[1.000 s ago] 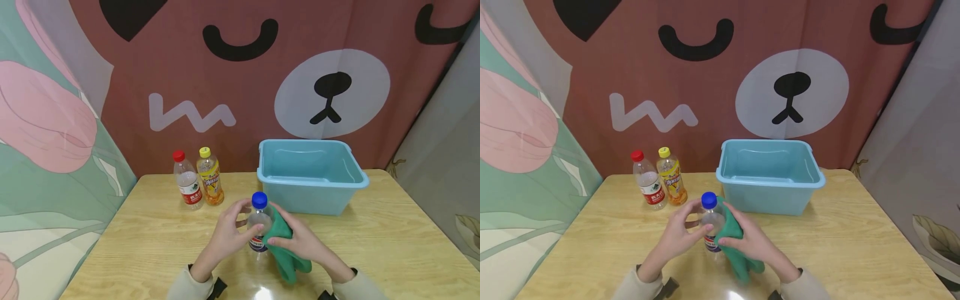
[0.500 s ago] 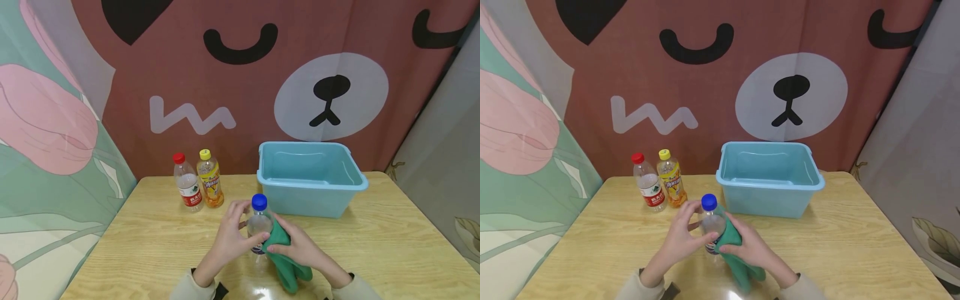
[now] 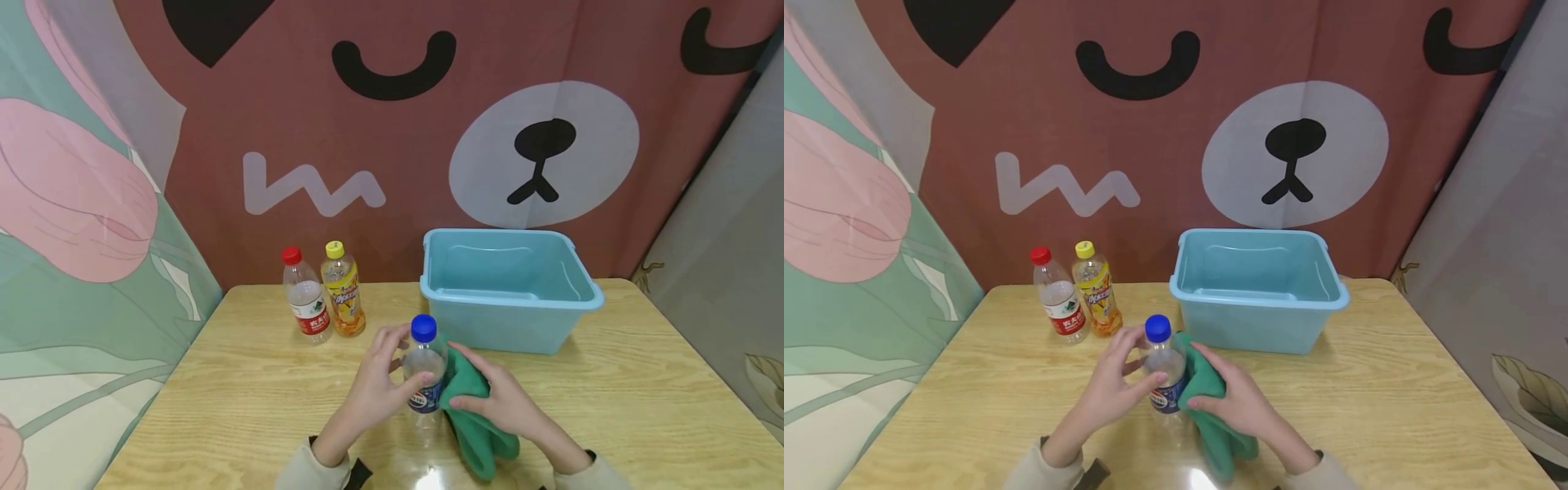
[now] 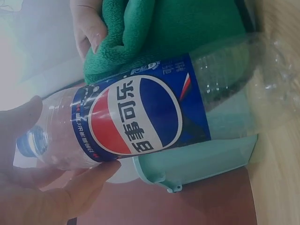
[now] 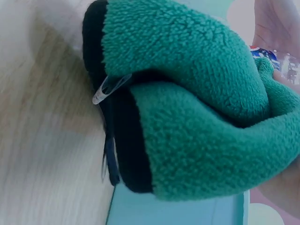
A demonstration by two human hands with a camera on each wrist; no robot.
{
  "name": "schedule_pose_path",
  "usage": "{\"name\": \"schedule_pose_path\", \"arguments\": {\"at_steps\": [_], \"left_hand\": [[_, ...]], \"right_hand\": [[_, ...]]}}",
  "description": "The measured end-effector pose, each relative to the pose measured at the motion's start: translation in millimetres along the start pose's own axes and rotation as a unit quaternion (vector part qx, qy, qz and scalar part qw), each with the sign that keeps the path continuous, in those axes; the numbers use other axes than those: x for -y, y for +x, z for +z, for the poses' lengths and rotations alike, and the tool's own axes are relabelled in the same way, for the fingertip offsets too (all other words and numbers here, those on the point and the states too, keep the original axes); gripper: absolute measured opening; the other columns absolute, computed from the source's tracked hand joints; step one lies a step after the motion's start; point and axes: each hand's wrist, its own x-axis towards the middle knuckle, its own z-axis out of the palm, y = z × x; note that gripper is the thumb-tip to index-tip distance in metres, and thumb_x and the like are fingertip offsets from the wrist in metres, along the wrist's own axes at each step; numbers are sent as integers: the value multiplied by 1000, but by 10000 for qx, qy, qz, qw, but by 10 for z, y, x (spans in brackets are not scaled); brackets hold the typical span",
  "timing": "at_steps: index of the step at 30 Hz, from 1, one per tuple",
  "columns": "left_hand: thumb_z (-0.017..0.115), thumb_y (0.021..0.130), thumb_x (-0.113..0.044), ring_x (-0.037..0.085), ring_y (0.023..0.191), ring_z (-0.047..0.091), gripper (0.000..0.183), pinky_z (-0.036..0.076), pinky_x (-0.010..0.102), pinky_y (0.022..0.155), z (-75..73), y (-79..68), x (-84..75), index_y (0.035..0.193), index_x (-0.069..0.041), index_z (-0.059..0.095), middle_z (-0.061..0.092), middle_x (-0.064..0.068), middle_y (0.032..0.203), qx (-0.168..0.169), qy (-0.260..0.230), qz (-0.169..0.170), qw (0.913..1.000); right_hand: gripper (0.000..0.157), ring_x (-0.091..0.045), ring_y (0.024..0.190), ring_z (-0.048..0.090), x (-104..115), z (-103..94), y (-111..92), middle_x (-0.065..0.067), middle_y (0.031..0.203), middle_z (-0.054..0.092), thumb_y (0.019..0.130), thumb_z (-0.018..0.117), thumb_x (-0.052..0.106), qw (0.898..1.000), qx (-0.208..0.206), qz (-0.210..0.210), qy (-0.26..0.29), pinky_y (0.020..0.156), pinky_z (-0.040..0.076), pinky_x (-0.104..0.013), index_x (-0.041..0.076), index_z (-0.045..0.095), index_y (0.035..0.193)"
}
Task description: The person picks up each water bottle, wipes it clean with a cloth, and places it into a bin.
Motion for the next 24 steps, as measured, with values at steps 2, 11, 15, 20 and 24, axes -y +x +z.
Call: {"name": "schedule_pose_path", "arguments": {"at_steps": [2, 11, 15, 20, 24], "left_hand": [[72, 78, -24, 20, 99, 48, 61, 52, 28, 74, -5, -3, 0, 131, -10, 44, 48, 5, 113, 29, -45, -9, 10000], [73, 77, -25, 20, 102, 50, 67, 52, 32, 78, -31, 3, 10, 132, -9, 39, 50, 6, 113, 108, -248, -238, 9993], [74, 77, -23, 23, 104, 50, 64, 52, 34, 80, -42, 8, 12, 128, -7, 40, 50, 10, 116, 113, -383, -265, 9989], [74, 77, -19, 25, 107, 51, 59, 50, 33, 83, -55, 24, 13, 123, -2, 41, 49, 12, 117, 242, -623, -352, 9971], [72, 79, -19, 25, 109, 50, 56, 49, 34, 85, -68, 37, 20, 123, -4, 41, 49, 11, 120, 402, -749, -384, 9956]], "right_hand": [[73, -33, 116, 47, 22, -35, -14, -17, 132, 46, 79, 68, 34, 10000, -38, -5, -47, 90, 43, -50, 12, 35, 140], [73, -34, 116, 46, 165, -305, -36, -18, 135, 43, 79, 71, 25, 9989, -358, -163, -254, 88, 44, -49, 13, 34, 141], [74, -30, 111, 51, 198, -406, -38, -18, 132, 46, 78, 72, 22, 9975, -513, -274, -399, 83, 48, -40, 16, 34, 141], [75, -29, 104, 55, 218, -447, -25, -18, 127, 50, 77, 73, 19, 9958, -600, -428, -538, 77, 50, -35, 16, 35, 141], [75, -28, 103, 55, 239, -455, -2, -17, 128, 50, 77, 73, 19, 9961, -542, -474, -508, 75, 50, -33, 17, 34, 141]]}}
